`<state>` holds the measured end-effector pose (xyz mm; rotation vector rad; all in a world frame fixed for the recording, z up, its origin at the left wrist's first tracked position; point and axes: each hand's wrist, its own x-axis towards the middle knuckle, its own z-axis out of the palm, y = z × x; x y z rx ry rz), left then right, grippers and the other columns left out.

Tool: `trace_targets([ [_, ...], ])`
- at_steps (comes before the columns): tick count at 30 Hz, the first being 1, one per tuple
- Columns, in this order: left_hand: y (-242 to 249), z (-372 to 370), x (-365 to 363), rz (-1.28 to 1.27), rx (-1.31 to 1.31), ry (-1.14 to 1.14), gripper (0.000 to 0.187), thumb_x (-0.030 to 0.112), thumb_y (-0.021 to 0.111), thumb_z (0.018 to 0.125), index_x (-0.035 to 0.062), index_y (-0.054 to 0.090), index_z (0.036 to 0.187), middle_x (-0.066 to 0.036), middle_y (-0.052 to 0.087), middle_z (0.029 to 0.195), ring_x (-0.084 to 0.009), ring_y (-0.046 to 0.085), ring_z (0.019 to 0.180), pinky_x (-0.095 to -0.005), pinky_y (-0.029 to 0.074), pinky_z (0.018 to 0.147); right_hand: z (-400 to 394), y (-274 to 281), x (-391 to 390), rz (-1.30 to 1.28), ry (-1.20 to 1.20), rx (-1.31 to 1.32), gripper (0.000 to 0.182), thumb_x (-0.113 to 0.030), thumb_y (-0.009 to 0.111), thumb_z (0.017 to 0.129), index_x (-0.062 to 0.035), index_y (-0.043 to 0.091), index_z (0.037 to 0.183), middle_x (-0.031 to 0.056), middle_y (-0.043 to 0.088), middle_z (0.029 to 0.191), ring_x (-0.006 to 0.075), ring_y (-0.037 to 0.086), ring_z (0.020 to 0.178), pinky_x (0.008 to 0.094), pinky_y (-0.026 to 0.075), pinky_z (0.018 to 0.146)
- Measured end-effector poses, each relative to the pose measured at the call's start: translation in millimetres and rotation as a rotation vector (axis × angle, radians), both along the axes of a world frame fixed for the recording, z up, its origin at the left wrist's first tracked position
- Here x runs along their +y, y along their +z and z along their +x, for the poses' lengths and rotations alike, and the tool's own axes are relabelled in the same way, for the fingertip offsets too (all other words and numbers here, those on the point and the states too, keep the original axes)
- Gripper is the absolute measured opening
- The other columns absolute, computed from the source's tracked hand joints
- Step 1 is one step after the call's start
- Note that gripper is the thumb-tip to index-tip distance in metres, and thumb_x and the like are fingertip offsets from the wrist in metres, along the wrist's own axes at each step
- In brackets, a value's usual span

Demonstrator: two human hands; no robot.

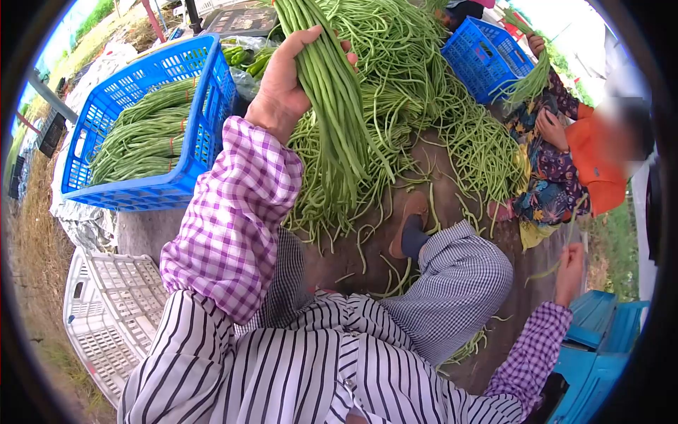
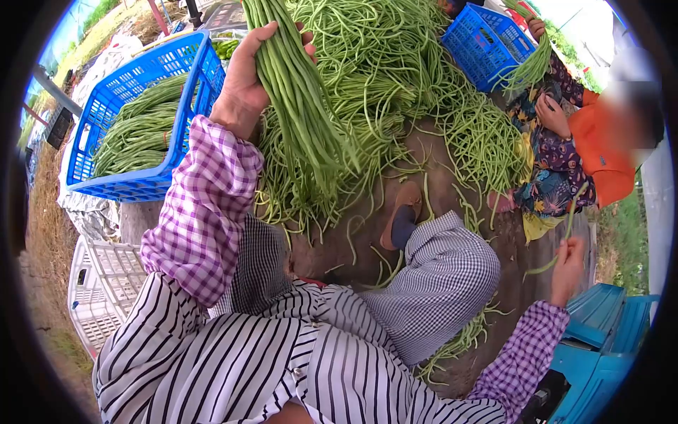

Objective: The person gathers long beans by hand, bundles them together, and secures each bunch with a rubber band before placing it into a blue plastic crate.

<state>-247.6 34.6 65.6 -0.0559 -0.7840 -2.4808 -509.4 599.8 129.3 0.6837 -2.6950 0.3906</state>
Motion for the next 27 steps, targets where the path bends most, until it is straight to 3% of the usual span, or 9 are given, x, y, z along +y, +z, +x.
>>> trace_targets([
  [4,3,-1,8,-0.031,0.093,-0.122,0.048,0.030,0.054,0.088,-0.0059,0.047,0.120,-0.014,0.059,0.105,-0.0261,0.060,0.093,-0.0430,0.051,0.085,38,-33,-9,0.344,-0.265,-0.939,0.016,-0.012,0.060,0.086,-0.0003,0.053,0.095,0.0054,0.060,0.074,0.0151,0.059,0.066,0.0277,0.048,0.061],
  [8,5,-3,14,0.014,0.120,-0.124,0.039,0.033,0.051,0.089,-0.0027,0.055,0.104,-0.017,0.061,0.095,-0.0291,0.063,0.084,-0.0460,0.053,0.083,27,-66,-48,0.186,0.130,-0.922,0.027,-0.013,0.061,0.086,0.0018,0.055,0.107,0.0087,0.063,0.085,0.0157,0.061,0.075,0.0288,0.049,0.069],
  [12,25,11,37,-0.001,-0.061,0.072,0.045,0.033,0.064,0.085,0.0116,0.050,0.121,-0.012,0.065,0.085,-0.0273,0.066,0.078,-0.0483,0.055,0.075,45,-33,-154,0.129,0.468,-0.793,0.031,-0.015,0.060,0.087,0.0015,0.055,0.113,0.0126,0.064,0.099,0.0169,0.062,0.088,0.0304,0.049,0.078],
  [13,27,12,39,0.005,-0.039,0.097,0.035,0.030,0.062,0.086,0.0075,0.054,0.111,-0.012,0.064,0.083,-0.0267,0.065,0.077,-0.0455,0.057,0.070,50,-27,-179,0.111,0.531,-0.807,0.032,-0.015,0.059,0.088,0.0008,0.054,0.115,0.0122,0.064,0.099,0.0169,0.062,0.090,0.0294,0.049,0.079],
  [16,25,12,34,0.004,0.064,-0.010,0.036,0.030,0.061,0.086,0.0061,0.053,0.112,-0.012,0.063,0.082,-0.0271,0.065,0.078,-0.0454,0.057,0.070,73,-10,-249,0.058,0.790,-0.897,0.033,-0.017,0.059,0.089,0.0008,0.054,0.117,0.0109,0.062,0.106,0.0173,0.061,0.097,0.0309,0.048,0.086],
  [20,36,11,51,-0.015,-0.033,0.077,0.038,0.029,0.058,0.087,0.0027,0.051,0.114,-0.013,0.062,0.083,-0.0294,0.064,0.079,-0.0487,0.056,0.069,95,-10,-314,-0.036,1.015,-0.982,0.046,-0.023,0.061,0.089,-0.0006,0.048,0.127,0.0111,0.057,0.118,0.0194,0.054,0.112,0.0340,0.045,0.094],
  [22,42,12,67,0.019,-0.037,-0.005,0.033,0.026,0.058,0.088,0.0010,0.053,0.109,-0.010,0.061,0.082,-0.0243,0.062,0.075,-0.0408,0.055,0.066,97,-17,-336,-0.123,1.094,-0.971,0.055,-0.029,0.063,0.088,-0.0013,0.044,0.132,0.0120,0.054,0.122,0.0206,0.051,0.117,0.0344,0.044,0.096],
  [24,33,5,64,-0.038,-0.021,-0.076,0.053,0.038,0.056,0.087,-0.0012,0.049,0.121,-0.016,0.061,0.095,-0.0269,0.063,0.086,-0.0438,0.053,0.082,93,-20,-353,-0.181,1.151,-1.090,0.063,-0.033,0.065,0.086,0.0006,0.041,0.134,0.0131,0.052,0.126,0.0216,0.048,0.120,0.0351,0.041,0.099],
  [27,28,-2,66,-0.101,0.014,-0.021,0.068,0.039,0.053,0.089,-0.0036,0.033,0.137,-0.018,0.062,0.104,-0.0298,0.062,0.097,-0.0463,0.045,0.099,96,-15,-373,-0.199,1.267,-1.312,0.073,-0.039,0.067,0.084,0.0043,0.038,0.135,0.0148,0.049,0.129,0.0228,0.045,0.123,0.0356,0.037,0.102],
])
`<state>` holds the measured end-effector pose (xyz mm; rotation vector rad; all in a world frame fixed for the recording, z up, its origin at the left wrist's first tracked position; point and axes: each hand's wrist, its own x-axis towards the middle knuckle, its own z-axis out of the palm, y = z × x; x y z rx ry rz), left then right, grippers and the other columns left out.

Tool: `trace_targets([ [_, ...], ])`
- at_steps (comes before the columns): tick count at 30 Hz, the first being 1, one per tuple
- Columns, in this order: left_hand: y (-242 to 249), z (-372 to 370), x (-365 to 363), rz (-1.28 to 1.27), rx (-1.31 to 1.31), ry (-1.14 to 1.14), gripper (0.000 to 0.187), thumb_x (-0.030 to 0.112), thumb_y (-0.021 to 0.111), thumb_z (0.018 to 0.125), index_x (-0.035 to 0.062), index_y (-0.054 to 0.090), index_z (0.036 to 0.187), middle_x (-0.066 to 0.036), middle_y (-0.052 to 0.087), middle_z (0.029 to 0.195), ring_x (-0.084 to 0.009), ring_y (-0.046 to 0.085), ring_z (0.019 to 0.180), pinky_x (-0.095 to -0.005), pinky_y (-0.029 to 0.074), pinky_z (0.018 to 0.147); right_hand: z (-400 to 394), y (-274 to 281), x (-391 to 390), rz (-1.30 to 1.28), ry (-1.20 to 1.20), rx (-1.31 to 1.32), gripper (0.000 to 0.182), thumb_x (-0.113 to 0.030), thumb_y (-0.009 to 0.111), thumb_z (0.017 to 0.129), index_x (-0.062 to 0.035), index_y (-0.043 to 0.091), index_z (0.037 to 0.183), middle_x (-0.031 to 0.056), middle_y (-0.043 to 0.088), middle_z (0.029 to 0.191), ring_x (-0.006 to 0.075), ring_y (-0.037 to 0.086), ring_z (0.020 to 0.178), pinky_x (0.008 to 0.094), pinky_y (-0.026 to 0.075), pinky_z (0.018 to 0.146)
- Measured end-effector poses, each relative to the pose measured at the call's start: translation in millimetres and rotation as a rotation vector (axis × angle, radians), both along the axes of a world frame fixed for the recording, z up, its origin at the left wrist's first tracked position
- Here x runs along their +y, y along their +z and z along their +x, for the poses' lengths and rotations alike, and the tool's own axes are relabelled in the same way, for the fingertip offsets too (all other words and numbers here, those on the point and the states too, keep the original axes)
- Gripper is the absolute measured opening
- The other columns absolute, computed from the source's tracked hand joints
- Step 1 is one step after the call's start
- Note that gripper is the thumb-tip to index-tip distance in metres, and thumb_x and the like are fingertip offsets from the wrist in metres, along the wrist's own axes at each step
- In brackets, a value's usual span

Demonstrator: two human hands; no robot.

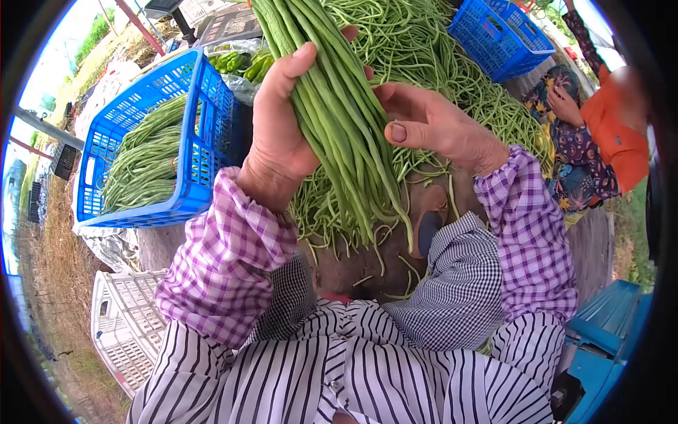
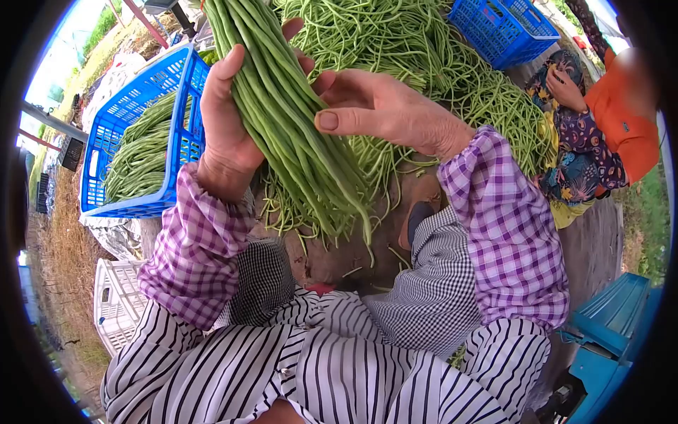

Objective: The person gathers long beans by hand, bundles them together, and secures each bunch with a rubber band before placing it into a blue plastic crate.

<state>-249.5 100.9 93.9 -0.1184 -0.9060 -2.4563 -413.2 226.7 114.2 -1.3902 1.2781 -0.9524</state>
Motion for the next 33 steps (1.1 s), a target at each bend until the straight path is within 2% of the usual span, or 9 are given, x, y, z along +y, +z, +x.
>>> trace_targets([
  [2,3,2,5,-0.004,-0.023,0.026,0.068,0.037,0.054,0.089,-0.0036,0.030,0.138,-0.018,0.062,0.104,-0.0289,0.062,0.099,-0.0457,0.045,0.098,4,4,-6,0.069,0.112,-0.066,0.075,-0.040,0.068,0.083,0.0082,0.039,0.133,0.0162,0.049,0.130,0.0233,0.046,0.121,0.0353,0.033,0.105],
  [5,11,-2,7,-0.039,-0.143,0.069,0.066,0.032,0.058,0.088,-0.0028,0.032,0.137,-0.017,0.062,0.106,-0.0272,0.062,0.100,-0.0438,0.050,0.092,2,-5,-13,0.180,0.140,-0.164,0.071,-0.039,0.068,0.083,0.0087,0.044,0.129,0.0158,0.052,0.125,0.0232,0.048,0.118,0.0340,0.034,0.103],
  [8,17,0,5,-0.272,-0.390,0.073,0.049,0.024,0.063,0.087,-0.0016,0.047,0.125,-0.013,0.062,0.107,-0.0232,0.062,0.100,-0.0382,0.051,0.089,-16,-5,6,0.129,0.092,-0.062,0.058,-0.031,0.072,0.080,0.0069,0.053,0.120,0.0103,0.062,0.109,0.0180,0.056,0.102,0.0309,0.042,0.093],
  [11,12,4,1,-0.262,-0.498,0.099,0.041,0.020,0.065,0.085,-0.0010,0.052,0.119,-0.012,0.062,0.107,-0.0213,0.062,0.098,-0.0347,0.052,0.087,-28,-10,6,0.138,0.036,0.033,0.046,-0.022,0.071,0.081,0.0054,0.056,0.115,0.0065,0.064,0.100,0.0122,0.058,0.091,0.0280,0.046,0.084],
  [15,-8,9,-3,-0.089,-0.501,0.055,0.039,0.004,0.059,0.080,-0.0027,0.052,0.118,-0.014,0.062,0.110,-0.0251,0.063,0.099,-0.0384,0.052,0.088,-35,-31,13,0.214,-0.045,-0.149,0.037,-0.015,0.064,0.086,0.0050,0.055,0.116,0.0043,0.064,0.102,0.0093,0.057,0.091,0.0250,0.045,0.083],
  [18,-16,19,-18,0.031,-0.464,-0.011,0.041,-0.001,0.052,0.079,-0.0037,0.050,0.120,-0.017,0.060,0.114,-0.0296,0.062,0.102,-0.0421,0.052,0.090,-35,-33,10,0.194,-0.025,-0.344,0.039,-0.013,0.061,0.089,0.0040,0.051,0.123,0.0054,0.062,0.110,0.0102,0.057,0.098,0.0258,0.044,0.089],
  [25,-25,31,-19,0.167,-0.278,-0.117,0.050,-0.010,0.041,0.075,-0.0051,0.044,0.125,-0.022,0.056,0.118,-0.0363,0.057,0.110,-0.0518,0.048,0.096,-30,-36,18,0.223,0.023,-0.464,0.041,-0.015,0.058,0.092,0.0040,0.048,0.127,0.0067,0.059,0.118,0.0119,0.055,0.105,0.0276,0.042,0.095],
  [26,-22,31,-15,0.130,-0.340,-0.060,0.042,-0.007,0.046,0.074,-0.0062,0.051,0.116,-0.018,0.060,0.108,-0.0295,0.063,0.096,-0.0383,0.053,0.088,-29,-37,18,0.218,0.015,-0.457,0.040,-0.015,0.058,0.092,0.0038,0.049,0.126,0.0061,0.060,0.116,0.0117,0.055,0.104,0.0275,0.042,0.094],
  [33,-26,35,-15,0.072,-0.315,-0.031,0.044,-0.001,0.048,0.072,-0.0072,0.051,0.115,-0.018,0.061,0.109,-0.0285,0.063,0.095,-0.0392,0.051,0.089,-26,-35,14,0.182,-0.012,-0.384,0.027,-0.019,0.056,0.093,0.0010,0.056,0.110,0.0026,0.059,0.101,0.0111,0.054,0.093,0.0265,0.042,0.085],
])
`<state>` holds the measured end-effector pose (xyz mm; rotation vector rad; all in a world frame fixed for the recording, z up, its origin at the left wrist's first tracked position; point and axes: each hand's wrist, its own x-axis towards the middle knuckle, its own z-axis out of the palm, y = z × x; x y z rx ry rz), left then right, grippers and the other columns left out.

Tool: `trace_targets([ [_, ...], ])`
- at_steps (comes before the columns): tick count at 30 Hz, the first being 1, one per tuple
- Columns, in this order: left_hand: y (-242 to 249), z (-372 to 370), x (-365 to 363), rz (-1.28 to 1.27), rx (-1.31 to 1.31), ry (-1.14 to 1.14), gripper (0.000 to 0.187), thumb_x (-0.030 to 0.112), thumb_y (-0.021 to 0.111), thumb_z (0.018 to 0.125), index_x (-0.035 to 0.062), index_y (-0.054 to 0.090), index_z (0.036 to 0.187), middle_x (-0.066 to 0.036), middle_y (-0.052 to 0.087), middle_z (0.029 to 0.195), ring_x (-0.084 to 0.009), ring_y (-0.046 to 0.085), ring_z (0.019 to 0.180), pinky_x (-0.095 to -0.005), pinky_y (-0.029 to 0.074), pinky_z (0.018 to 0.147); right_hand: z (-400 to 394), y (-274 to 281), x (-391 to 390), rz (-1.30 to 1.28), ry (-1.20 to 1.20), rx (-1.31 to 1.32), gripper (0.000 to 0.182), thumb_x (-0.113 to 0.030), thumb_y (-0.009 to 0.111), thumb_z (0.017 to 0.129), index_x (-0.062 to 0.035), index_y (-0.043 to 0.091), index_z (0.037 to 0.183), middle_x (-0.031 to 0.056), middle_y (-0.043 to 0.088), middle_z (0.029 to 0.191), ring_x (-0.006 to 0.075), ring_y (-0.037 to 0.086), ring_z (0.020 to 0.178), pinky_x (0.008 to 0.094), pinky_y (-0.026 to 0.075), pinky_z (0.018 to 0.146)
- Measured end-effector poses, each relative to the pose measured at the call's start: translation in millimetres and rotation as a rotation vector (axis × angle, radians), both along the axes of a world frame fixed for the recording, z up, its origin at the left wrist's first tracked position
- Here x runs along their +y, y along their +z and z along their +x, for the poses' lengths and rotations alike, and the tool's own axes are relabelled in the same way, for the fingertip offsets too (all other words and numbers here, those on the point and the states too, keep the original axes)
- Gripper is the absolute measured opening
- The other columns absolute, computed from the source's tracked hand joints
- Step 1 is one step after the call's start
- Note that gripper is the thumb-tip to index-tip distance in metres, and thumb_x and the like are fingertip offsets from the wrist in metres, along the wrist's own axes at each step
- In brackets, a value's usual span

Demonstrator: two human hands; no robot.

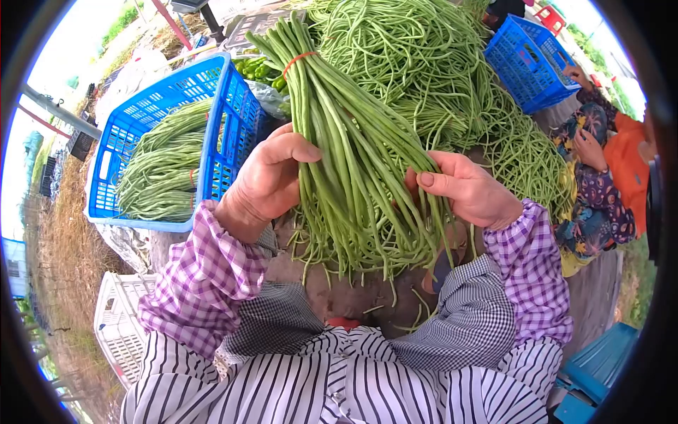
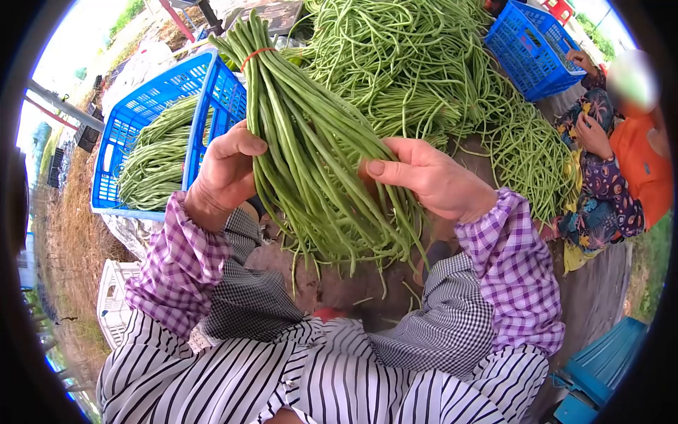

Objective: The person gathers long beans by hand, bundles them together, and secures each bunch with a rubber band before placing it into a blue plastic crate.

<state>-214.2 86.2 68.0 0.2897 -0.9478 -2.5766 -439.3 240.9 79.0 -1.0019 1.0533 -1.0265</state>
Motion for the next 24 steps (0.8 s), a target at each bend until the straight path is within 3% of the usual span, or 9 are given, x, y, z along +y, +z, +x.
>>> trace_targets([
  [5,1,0,-6,-0.026,-0.019,-0.005,0.043,0.000,0.048,0.072,-0.0069,0.052,0.114,-0.017,0.061,0.108,-0.0276,0.063,0.095,-0.0385,0.051,0.088,-2,-5,-7,-0.002,0.011,0.038,0.024,-0.020,0.054,0.094,-0.0005,0.057,0.108,0.0033,0.059,0.099,0.0116,0.054,0.093,0.0276,0.043,0.084],
  [8,1,1,-9,-0.014,-0.037,-0.002,0.042,0.001,0.049,0.073,-0.0069,0.052,0.114,-0.017,0.062,0.108,-0.0270,0.063,0.094,-0.0381,0.051,0.089,-1,0,-10,0.098,0.014,0.009,0.028,-0.019,0.060,0.091,0.0004,0.055,0.112,0.0036,0.059,0.101,0.0124,0.055,0.095,0.0274,0.045,0.085],
  [11,1,-4,-1,-0.013,-0.043,0.016,0.042,0.002,0.048,0.074,-0.0070,0.052,0.114,-0.017,0.062,0.108,-0.0269,0.062,0.095,-0.0379,0.050,0.090,1,0,-6,0.089,0.042,0.102,0.043,-0.014,0.068,0.085,0.0020,0.050,0.120,0.0046,0.059,0.107,0.0125,0.055,0.099,0.0265,0.046,0.087],
  [14,2,-7,-1,0.033,-0.031,0.027,0.043,0.003,0.048,0.074,-0.0077,0.051,0.115,-0.017,0.061,0.109,-0.0274,0.062,0.096,-0.0379,0.050,0.090,21,-4,-7,-0.119,-0.074,0.215,0.061,-0.010,0.075,0.078,0.0035,0.043,0.128,0.0057,0.058,0.114,0.0120,0.056,0.101,0.0269,0.045,0.090],
  [18,1,-6,-3,0.061,0.008,0.002,0.044,0.004,0.048,0.075,-0.0087,0.050,0.117,-0.018,0.061,0.110,-0.0281,0.062,0.098,-0.0382,0.049,0.091,17,0,-10,-0.064,0.007,0.231,0.064,-0.004,0.071,0.077,0.0052,0.039,0.132,0.0072,0.057,0.118,0.0123,0.056,0.103,0.0283,0.044,0.093],
  [21,-5,-6,-4,0.116,0.051,-0.037,0.046,0.005,0.048,0.076,-0.0098,0.049,0.119,-0.021,0.060,0.113,-0.0317,0.061,0.100,-0.0427,0.047,0.095,15,2,-7,-0.019,0.025,0.006,0.060,-0.011,0.069,0.079,0.0072,0.040,0.129,0.0158,0.058,0.116,0.0199,0.059,0.105,0.0325,0.046,0.095],
  [24,-3,-8,-3,0.120,0.015,-0.035,0.045,0.005,0.048,0.076,-0.0092,0.049,0.118,-0.020,0.060,0.112,-0.0301,0.062,0.099,-0.0412,0.048,0.094,13,-2,-6,0.015,0.016,-0.076,0.059,-0.003,0.065,0.079,0.0052,0.039,0.132,0.0098,0.059,0.115,0.0154,0.060,0.100,0.0284,0.047,0.091],
])
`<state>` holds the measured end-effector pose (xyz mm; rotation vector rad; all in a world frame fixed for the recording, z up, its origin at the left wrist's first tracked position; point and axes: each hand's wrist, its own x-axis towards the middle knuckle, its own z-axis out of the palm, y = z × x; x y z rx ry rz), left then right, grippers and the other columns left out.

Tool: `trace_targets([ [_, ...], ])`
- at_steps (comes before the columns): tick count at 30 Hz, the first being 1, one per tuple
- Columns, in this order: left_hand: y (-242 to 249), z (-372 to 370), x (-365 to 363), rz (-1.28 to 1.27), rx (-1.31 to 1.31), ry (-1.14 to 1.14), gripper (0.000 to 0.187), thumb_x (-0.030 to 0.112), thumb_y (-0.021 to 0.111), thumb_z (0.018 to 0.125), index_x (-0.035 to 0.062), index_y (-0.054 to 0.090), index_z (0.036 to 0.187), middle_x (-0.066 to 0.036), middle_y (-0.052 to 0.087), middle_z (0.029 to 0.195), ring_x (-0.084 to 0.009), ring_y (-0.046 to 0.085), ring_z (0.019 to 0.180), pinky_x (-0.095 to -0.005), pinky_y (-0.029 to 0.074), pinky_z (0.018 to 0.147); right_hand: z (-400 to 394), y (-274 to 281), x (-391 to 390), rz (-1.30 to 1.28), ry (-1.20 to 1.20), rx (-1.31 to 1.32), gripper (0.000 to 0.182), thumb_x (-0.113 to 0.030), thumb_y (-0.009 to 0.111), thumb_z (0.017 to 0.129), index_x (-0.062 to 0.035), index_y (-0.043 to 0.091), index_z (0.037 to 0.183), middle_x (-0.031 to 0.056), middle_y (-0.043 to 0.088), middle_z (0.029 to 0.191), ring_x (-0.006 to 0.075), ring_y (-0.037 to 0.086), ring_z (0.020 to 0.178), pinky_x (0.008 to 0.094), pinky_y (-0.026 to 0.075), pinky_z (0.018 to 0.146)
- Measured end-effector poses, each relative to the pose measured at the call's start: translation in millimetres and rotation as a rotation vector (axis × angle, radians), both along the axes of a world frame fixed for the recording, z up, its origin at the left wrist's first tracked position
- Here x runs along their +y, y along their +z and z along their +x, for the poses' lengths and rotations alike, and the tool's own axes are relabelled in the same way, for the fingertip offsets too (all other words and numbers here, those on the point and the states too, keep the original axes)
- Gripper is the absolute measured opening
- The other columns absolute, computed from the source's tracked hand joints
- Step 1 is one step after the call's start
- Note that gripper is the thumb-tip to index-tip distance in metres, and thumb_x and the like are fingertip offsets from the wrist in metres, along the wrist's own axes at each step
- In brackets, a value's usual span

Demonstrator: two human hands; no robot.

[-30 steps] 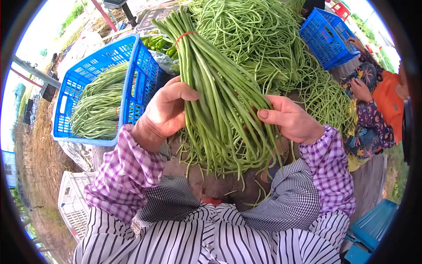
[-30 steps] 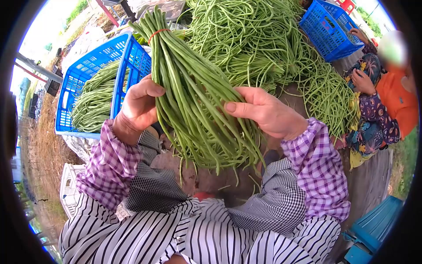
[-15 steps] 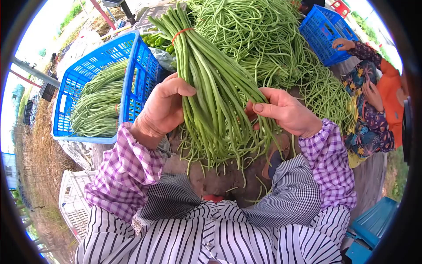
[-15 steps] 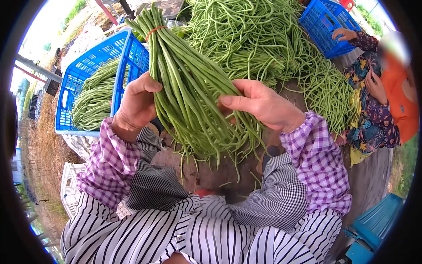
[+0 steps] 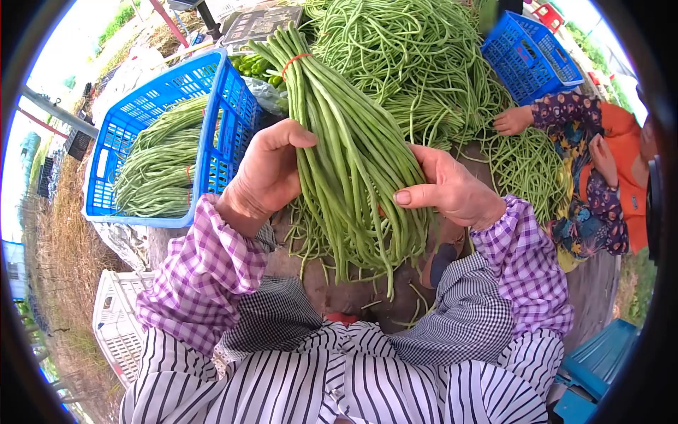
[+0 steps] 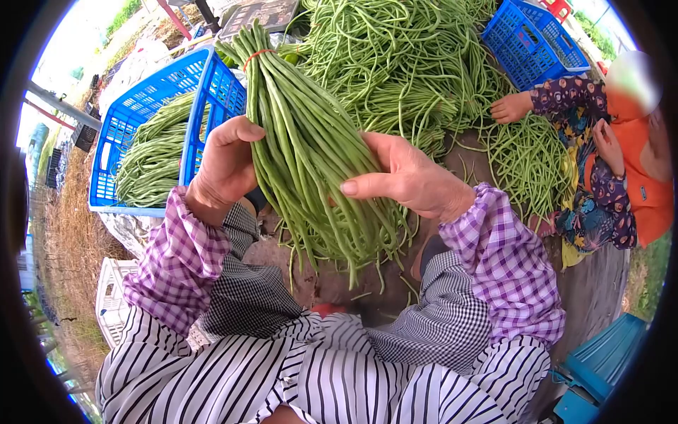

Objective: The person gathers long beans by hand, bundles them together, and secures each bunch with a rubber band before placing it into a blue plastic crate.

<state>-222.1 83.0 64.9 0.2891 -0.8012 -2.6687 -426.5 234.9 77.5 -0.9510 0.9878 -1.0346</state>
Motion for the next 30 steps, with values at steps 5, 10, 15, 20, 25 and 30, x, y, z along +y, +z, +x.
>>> trace_targets([
  [5,-5,2,-5,0.031,0.020,-0.020,0.047,0.005,0.049,0.077,-0.0096,0.047,0.121,-0.022,0.060,0.113,-0.0325,0.062,0.100,-0.0442,0.048,0.094,-1,0,-2,0.031,0.022,-0.032,0.059,-0.003,0.066,0.079,0.0054,0.040,0.131,0.0103,0.061,0.111,0.0168,0.063,0.095,0.0297,0.049,0.090],
  [10,6,-1,5,-0.120,-0.138,0.097,0.041,0.015,0.055,0.087,-0.0059,0.049,0.121,-0.018,0.062,0.112,-0.0292,0.063,0.099,-0.0410,0.050,0.092,0,0,-4,0.020,-0.001,-0.006,0.059,-0.004,0.068,0.078,0.0051,0.041,0.130,0.0099,0.061,0.111,0.0159,0.063,0.095,0.0291,0.049,0.089],
  [15,10,-12,27,-0.309,-0.232,0.270,0.033,0.009,0.065,0.084,-0.0007,0.054,0.113,-0.011,0.064,0.102,-0.0213,0.066,0.087,-0.0357,0.057,0.078,6,2,0,-0.100,0.008,0.224,0.062,-0.005,0.072,0.075,0.0044,0.041,0.128,0.0080,0.060,0.109,0.0137,0.060,0.098,0.0277,0.047,0.090],
  [20,21,-3,22,-0.240,-0.224,0.221,0.033,-0.001,0.060,0.079,-0.0032,0.055,0.111,-0.012,0.063,0.099,-0.0221,0.064,0.087,-0.0367,0.056,0.077,4,-1,0,-0.136,-0.074,0.396,0.058,-0.004,0.070,0.076,0.0037,0.042,0.126,0.0074,0.059,0.109,0.0118,0.058,0.097,0.0266,0.047,0.089],
  [25,14,-4,15,-0.256,-0.257,0.237,0.032,0.006,0.067,0.080,-0.0018,0.057,0.109,-0.009,0.063,0.098,-0.0185,0.063,0.085,-0.0336,0.055,0.075,0,-1,1,-0.144,-0.107,0.438,0.053,-0.014,0.071,0.074,0.0042,0.047,0.117,0.0092,0.058,0.103,0.0139,0.057,0.092,0.0278,0.047,0.082],
  [30,13,-5,19,-0.438,-0.301,0.327,0.035,0.008,0.072,0.079,0.0000,0.057,0.109,-0.006,0.063,0.093,-0.0154,0.062,0.080,-0.0318,0.055,0.069,0,2,-1,-0.152,-0.096,0.527,0.054,-0.012,0.071,0.074,0.0042,0.045,0.119,0.0091,0.056,0.102,0.0149,0.057,0.092,0.0293,0.047,0.082],
])
